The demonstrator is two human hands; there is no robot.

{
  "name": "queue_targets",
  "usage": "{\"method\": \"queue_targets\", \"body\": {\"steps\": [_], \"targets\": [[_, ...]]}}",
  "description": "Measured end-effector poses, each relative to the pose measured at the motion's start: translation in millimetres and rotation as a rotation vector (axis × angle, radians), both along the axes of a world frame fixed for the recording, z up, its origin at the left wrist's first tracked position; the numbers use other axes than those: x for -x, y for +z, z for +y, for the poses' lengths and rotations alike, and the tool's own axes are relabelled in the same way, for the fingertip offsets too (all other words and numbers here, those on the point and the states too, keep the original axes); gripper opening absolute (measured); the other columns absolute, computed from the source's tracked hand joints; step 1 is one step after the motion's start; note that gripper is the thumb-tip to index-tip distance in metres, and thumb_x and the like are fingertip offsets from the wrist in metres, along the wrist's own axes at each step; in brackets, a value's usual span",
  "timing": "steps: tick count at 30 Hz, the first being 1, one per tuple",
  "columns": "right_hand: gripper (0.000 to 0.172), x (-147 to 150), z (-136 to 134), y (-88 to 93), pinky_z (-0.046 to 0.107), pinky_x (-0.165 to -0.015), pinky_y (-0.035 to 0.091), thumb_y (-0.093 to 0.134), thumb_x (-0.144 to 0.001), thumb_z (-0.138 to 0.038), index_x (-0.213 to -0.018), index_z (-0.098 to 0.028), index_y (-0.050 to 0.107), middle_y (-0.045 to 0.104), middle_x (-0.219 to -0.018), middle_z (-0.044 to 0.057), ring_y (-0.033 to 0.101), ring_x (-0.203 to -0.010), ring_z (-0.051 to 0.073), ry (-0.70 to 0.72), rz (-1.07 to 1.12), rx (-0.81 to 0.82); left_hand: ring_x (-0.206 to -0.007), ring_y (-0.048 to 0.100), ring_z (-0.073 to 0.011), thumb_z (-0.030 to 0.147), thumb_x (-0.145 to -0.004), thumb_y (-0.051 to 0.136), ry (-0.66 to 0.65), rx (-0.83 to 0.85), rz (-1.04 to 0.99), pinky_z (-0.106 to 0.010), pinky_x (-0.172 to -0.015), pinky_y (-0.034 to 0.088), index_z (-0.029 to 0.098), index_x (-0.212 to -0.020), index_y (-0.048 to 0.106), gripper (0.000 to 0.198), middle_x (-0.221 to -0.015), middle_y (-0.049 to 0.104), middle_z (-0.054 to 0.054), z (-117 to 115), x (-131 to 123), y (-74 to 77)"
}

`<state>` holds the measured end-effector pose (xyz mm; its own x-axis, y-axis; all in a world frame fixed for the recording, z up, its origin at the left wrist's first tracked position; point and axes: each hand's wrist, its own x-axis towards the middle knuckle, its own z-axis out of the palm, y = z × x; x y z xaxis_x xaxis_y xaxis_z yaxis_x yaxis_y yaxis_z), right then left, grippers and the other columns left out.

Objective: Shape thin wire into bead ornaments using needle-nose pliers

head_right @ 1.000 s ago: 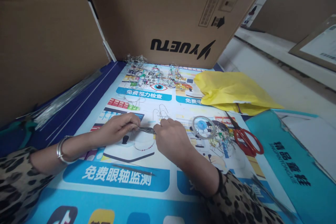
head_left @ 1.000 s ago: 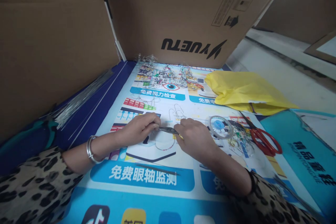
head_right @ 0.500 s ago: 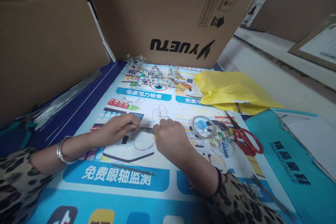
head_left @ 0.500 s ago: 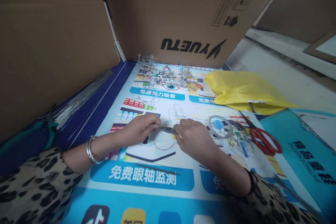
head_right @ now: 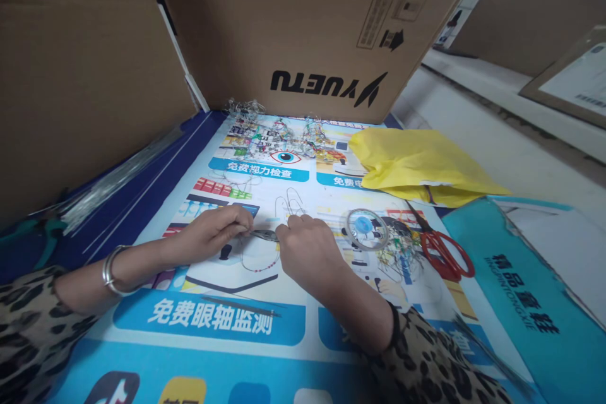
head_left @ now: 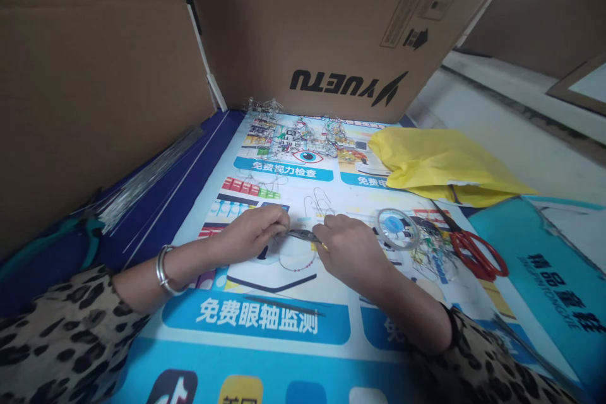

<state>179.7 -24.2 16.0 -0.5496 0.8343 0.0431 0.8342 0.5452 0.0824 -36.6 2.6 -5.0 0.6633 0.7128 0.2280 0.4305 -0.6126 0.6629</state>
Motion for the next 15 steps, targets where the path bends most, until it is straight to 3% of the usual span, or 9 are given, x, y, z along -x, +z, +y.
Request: {"method": "queue_targets", "body": {"steps": [15], "targets": [[0.013,1.4,-1.2,2.9,0.028,-0.057,0.025,0.046,-0.082,-0.020,-0.080,-0.020,0.058,0.058,-0.077,0.004,0.050,-0.073,0.017,-0.018,-0.027,0.022,-0.071,0.049,-0.0127,0.010,-0.087,0.036,-0.002,-0.007,0.005,-0.025,-0.065,0.038,0.019,-0.083,0.047,0.015,-0.080,0.055,0.000,-0.5,-0.8,1.2]]}}
